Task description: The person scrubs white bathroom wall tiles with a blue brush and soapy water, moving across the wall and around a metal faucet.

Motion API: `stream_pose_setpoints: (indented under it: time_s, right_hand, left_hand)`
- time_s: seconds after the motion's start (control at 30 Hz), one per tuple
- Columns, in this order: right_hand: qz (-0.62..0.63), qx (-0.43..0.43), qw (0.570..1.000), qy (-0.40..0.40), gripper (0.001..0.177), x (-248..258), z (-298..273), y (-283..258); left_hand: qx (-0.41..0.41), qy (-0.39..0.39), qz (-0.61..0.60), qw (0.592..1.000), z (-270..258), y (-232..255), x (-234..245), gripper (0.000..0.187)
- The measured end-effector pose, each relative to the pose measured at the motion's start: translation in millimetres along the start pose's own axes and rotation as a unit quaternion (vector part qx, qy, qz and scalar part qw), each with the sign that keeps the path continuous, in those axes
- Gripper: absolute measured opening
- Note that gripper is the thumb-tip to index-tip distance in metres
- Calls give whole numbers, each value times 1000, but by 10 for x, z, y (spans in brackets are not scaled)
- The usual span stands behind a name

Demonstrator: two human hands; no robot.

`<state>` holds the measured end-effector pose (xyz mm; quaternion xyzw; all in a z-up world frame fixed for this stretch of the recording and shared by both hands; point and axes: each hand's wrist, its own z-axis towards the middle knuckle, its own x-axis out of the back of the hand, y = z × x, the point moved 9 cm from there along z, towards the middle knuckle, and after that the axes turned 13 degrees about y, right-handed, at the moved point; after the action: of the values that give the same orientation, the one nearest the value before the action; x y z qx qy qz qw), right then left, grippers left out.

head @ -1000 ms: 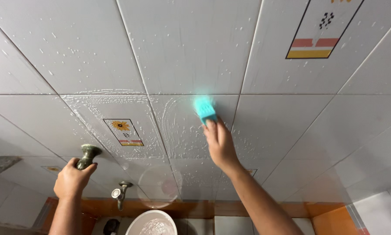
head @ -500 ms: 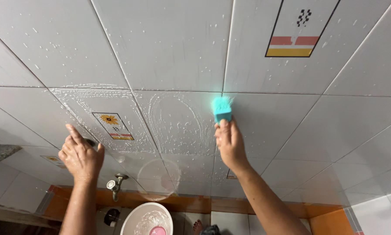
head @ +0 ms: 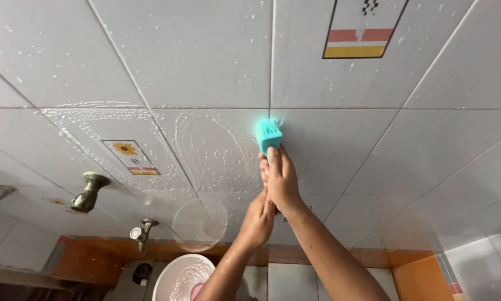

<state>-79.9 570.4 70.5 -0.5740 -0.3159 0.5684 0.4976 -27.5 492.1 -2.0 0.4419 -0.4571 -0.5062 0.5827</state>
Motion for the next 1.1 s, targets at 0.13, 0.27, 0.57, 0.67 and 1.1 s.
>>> stream_pose_setpoints:
  time_s: [0.13,0.27,0.57,0.67,1.1]
  right_hand:
    - [-50,-93,993,43,38,320,-207,554]
    - [-106,-182,976,59,40,598,-412,963]
    - [-33,112,966,229,40,1746,197,-1081]
    - [-110,145,958,223,44,1968,215,-1064]
    - [-185,97,961,181,44,2092,146,-1109]
  left_hand:
    - [-49,20,-47,997,-225,-858,-305,42]
    - [45,12,-95,994,-539,-1540,-514,46]
    - [-133,-203,-76,967,220,326,-1838,46]
    - [-89,-239,-157,954,138,20,-2324,50]
    - [-78,-235,-260,933,-55,-598,-2907,68]
